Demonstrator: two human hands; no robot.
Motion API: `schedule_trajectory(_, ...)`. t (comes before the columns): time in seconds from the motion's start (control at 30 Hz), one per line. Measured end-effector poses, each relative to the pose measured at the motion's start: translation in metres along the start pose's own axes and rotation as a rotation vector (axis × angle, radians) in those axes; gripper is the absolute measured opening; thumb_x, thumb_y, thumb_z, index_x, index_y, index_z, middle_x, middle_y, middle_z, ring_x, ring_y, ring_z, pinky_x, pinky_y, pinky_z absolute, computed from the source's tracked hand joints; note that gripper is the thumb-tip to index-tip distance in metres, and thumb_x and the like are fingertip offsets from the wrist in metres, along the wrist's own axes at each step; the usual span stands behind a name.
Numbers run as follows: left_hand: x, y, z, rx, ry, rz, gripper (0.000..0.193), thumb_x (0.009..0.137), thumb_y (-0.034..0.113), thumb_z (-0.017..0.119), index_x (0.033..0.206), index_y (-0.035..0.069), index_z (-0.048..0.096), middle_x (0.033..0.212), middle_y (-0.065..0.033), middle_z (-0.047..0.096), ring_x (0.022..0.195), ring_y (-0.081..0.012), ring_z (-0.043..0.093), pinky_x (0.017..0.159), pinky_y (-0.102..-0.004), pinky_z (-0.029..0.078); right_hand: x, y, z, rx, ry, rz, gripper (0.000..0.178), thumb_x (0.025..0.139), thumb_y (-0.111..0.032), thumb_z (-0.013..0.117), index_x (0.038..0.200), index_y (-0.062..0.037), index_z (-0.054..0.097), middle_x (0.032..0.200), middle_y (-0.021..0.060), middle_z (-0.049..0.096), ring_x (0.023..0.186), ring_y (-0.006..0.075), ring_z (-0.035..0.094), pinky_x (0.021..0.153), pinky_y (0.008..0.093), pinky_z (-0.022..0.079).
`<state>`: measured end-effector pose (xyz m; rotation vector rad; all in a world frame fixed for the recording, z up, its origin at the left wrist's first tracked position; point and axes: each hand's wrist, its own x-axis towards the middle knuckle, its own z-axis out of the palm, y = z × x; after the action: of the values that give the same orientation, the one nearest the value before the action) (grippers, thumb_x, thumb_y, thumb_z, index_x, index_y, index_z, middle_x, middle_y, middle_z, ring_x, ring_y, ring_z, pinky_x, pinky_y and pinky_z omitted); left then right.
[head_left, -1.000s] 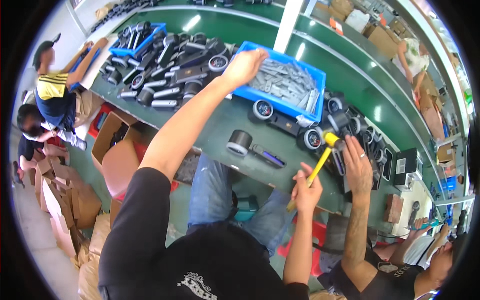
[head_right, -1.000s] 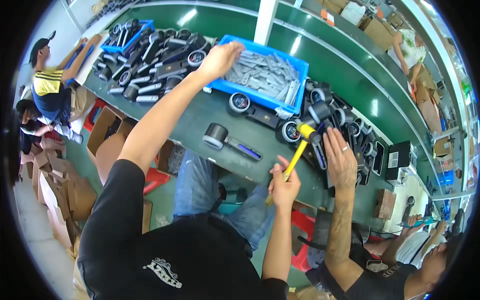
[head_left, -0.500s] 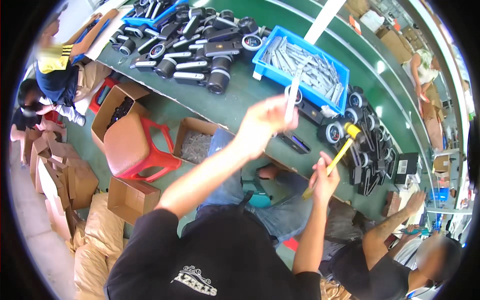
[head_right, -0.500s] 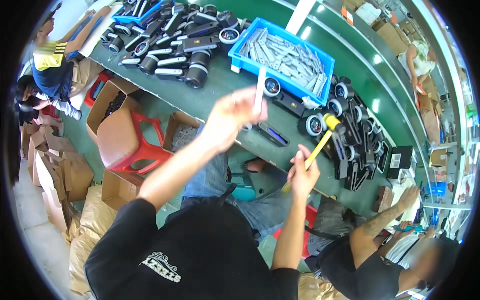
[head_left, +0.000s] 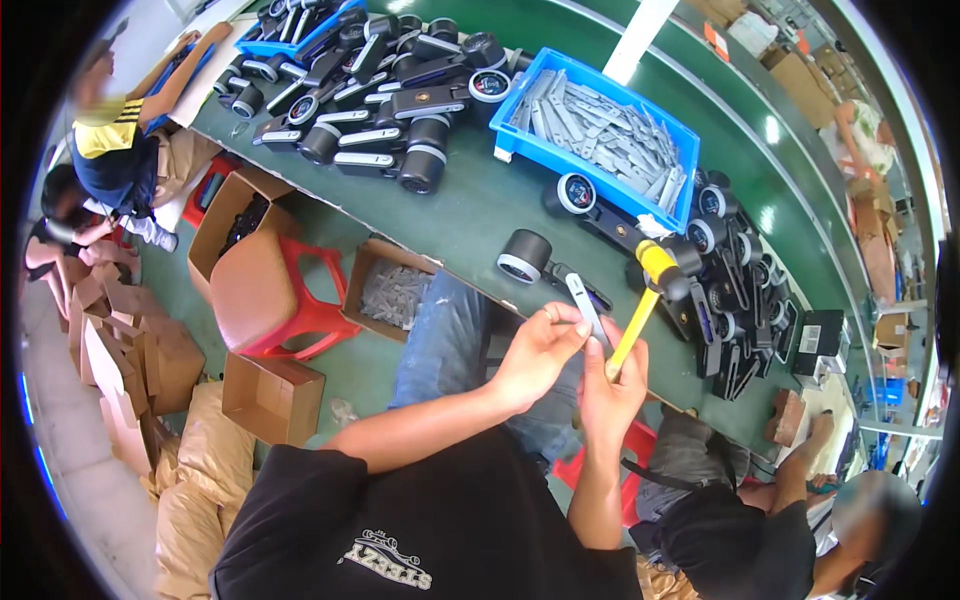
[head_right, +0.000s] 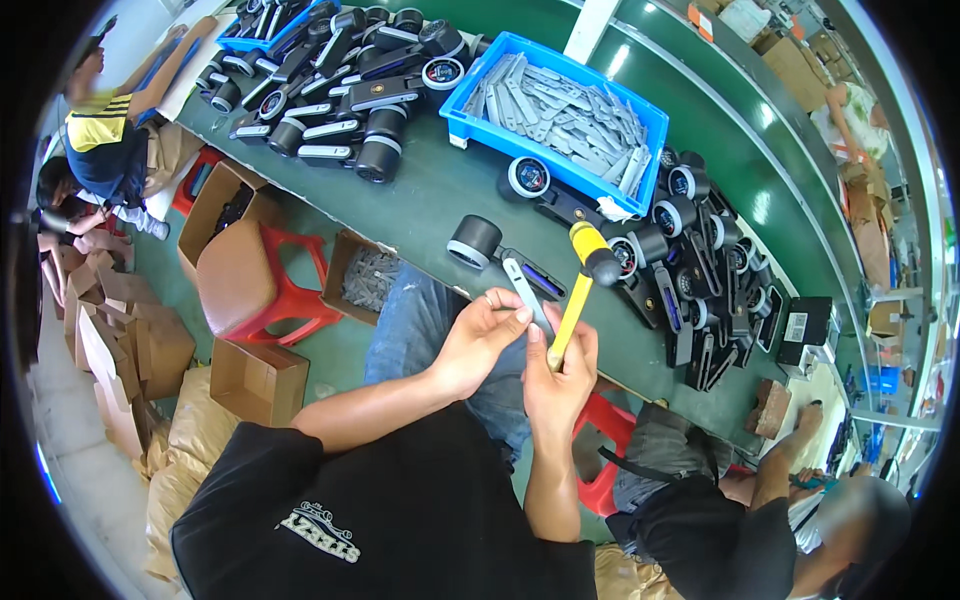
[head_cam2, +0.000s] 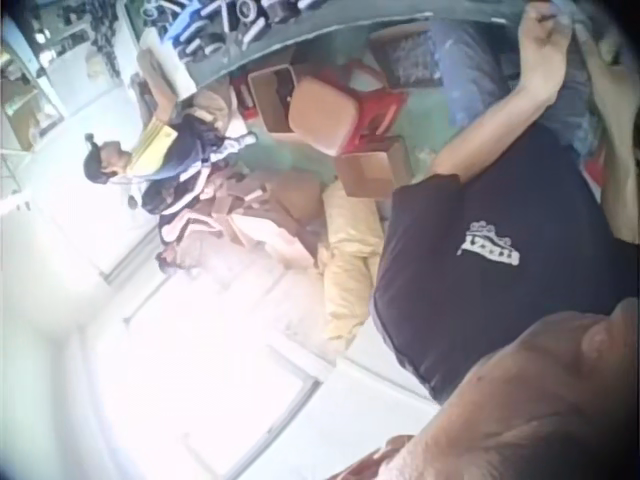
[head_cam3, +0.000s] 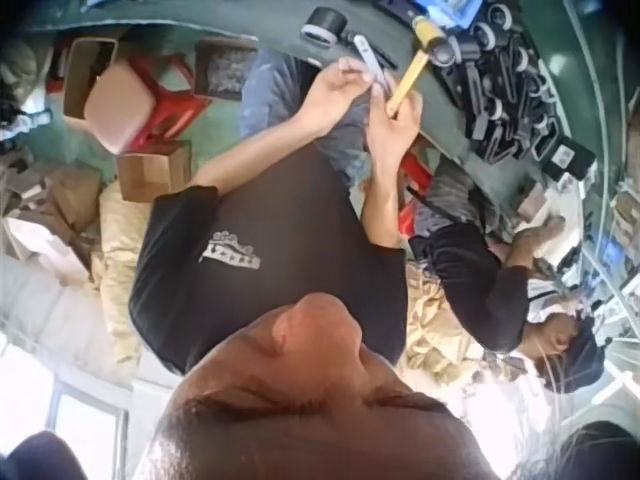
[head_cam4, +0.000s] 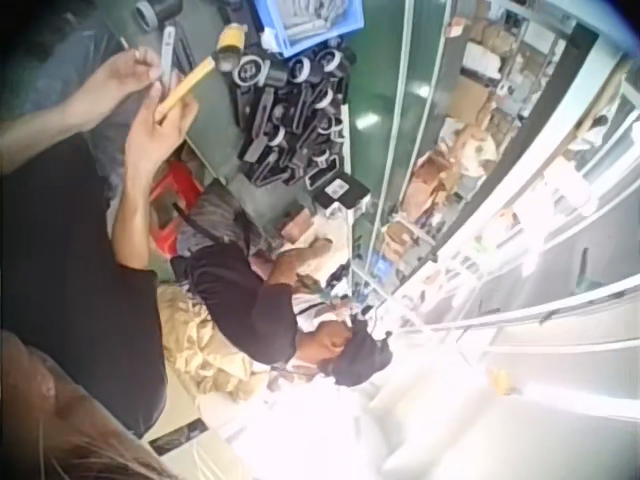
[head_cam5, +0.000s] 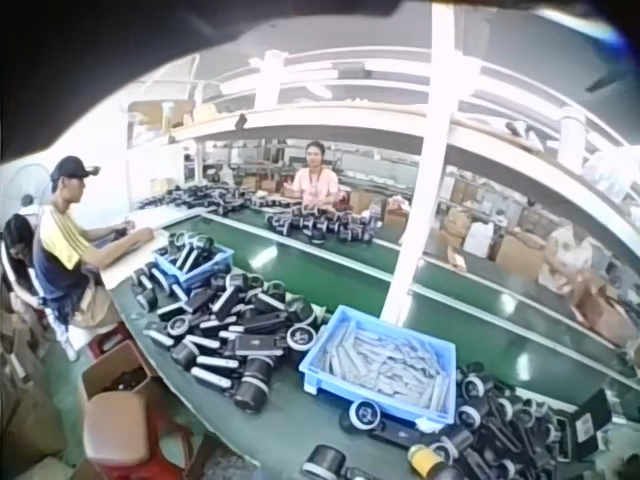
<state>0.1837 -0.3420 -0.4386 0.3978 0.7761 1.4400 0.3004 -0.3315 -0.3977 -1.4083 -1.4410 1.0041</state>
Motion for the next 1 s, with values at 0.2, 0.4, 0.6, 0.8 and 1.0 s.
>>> schedule_trajectory(0.2,0.0,0.006,0.003,0.437,-0.034,0.157,0.026,0.104,0.01,0.068,0.127,0.0,0.059,0.123,-0.0118,0.072,0.111,-0.0146,0.068,0.1,-0.0304,0.053,0.017,0.012,-0.018,0.17,-0.014,0.206,0.017,0.103,-0.014,0.071,0.112,0.0005,0.07,0.075,0.0001,0.062,0.049,0.0045,0.051,0.043,0.0213,0.038)
schedule_trajectory(0.4,0.045,0.09,-0.045,1.596,-0.071,0.837,0.055,0.076,0.034,0.089,0.126,0.017,0.074,0.143,-0.0007,0.064,0.144,-0.0309,0.047,0.116,-0.0498,0.034,0.057,0.011,-0.036,0.103,-0.028,0.245,0.022,0.105,-0.019,0.068,0.111,0.0021,0.068,0.063,-0.002,0.055,0.043,0.0049,0.047,0.039,0.0223,0.032)
schedule_trajectory(0.6,0.079,0.096,-0.055,1.794,-0.289,0.817,0.054,0.079,0.037,0.085,0.125,0.014,0.072,0.127,-0.0031,0.072,0.132,-0.0259,0.059,0.123,-0.0525,0.031,0.075,0.025,-0.013,0.109,-0.154,0.266,0.026,0.102,-0.022,0.073,0.114,0.0013,0.071,0.064,-0.0023,0.058,0.048,0.0044,0.052,0.042,0.0221,0.037)
schedule_trajectory(0.8,0.079,0.086,-0.058,1.603,-0.272,0.835,0.053,0.08,0.027,0.087,0.126,0.01,0.069,0.119,-0.0098,0.072,0.121,-0.0295,0.065,0.117,-0.0504,0.043,0.081,0.034,-0.004,-0.046,-0.231,0.224,0.019,0.1,-0.017,0.074,0.113,-0.003,0.078,0.068,-0.005,0.058,0.052,0.0032,0.05,0.046,0.0238,0.037)
schedule_trajectory(1.0,0.08,0.08,-0.059,1.532,-0.254,0.886,0.04,0.078,0.021,0.086,0.114,0.008,0.072,0.115,-0.0119,0.072,0.118,-0.0296,0.065,0.106,-0.0452,0.049,0.086,0.037,-0.006,-0.186,-0.22,0.024,0.017,0.097,-0.013,0.078,0.11,-0.0037,0.08,0.075,-0.0008,0.058,0.063,0.0058,0.046,0.057,0.026,0.038)
